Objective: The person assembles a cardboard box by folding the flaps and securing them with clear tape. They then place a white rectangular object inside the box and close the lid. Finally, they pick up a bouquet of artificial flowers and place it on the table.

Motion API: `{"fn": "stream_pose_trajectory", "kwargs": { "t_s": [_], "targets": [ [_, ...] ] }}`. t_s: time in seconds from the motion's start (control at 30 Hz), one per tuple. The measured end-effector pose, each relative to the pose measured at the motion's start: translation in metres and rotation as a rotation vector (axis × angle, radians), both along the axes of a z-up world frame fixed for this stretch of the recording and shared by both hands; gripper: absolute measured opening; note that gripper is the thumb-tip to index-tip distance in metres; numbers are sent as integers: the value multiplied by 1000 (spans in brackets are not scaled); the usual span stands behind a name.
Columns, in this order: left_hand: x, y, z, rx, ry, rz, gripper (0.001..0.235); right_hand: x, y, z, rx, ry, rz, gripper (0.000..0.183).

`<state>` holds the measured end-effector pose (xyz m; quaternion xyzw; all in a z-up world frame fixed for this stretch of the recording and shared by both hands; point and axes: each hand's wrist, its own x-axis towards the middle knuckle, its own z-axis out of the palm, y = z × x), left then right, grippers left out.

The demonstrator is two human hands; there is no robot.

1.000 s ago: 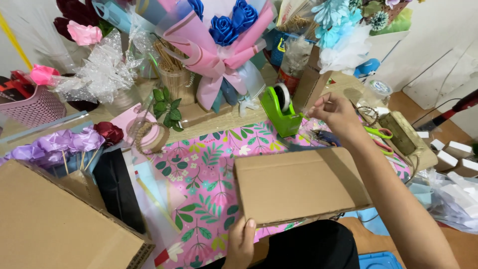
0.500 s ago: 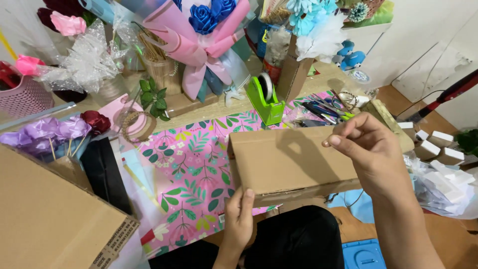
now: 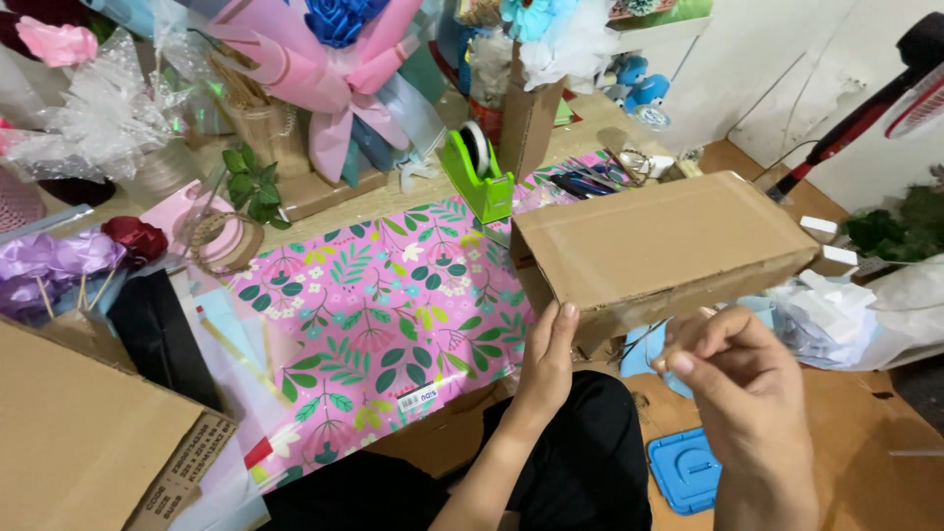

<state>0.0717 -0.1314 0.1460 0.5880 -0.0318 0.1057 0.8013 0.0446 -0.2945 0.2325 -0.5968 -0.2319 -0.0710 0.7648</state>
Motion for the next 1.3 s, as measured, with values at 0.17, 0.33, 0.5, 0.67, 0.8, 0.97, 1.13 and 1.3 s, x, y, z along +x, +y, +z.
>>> {"fn": "stream_pose_trajectory", "kwargs": {
  "t_s": [0.17, 0.33, 0.5, 0.67, 0.8, 0.97, 1.13, 1.3],
  "targets": [
    [2, -13, -2, 1, 5, -13, 37, -16, -7, -25, -57, -17, -107, 21],
    [2, -16, -7, -17, -1, 29, 37, -24, -15, -61, -49, 65, -137, 19],
    [2, -18, -11, 12, -20, 97, 37, -23, -16, -102, -45, 257, -217, 17],
    [0, -17, -10, -2, 15, 99, 36, -11, -3, -132, -82, 377, -247, 23],
    [-1, -22, -16, -140, 61, 78, 34, 7, -1, -166, -18, 367, -175, 27],
    [-3, -23, -16, -157, 102, 72, 34, 30, 8, -186, 54, 313, -155, 30],
    [-1, -22, -18, -205, 102, 66, 35, 38, 17, -195, 106, 272, -169, 35],
    [-1, -16, -12, -231, 191, 115, 36, 45, 21, -215, 168, 214, -196, 50]
  ]
}}
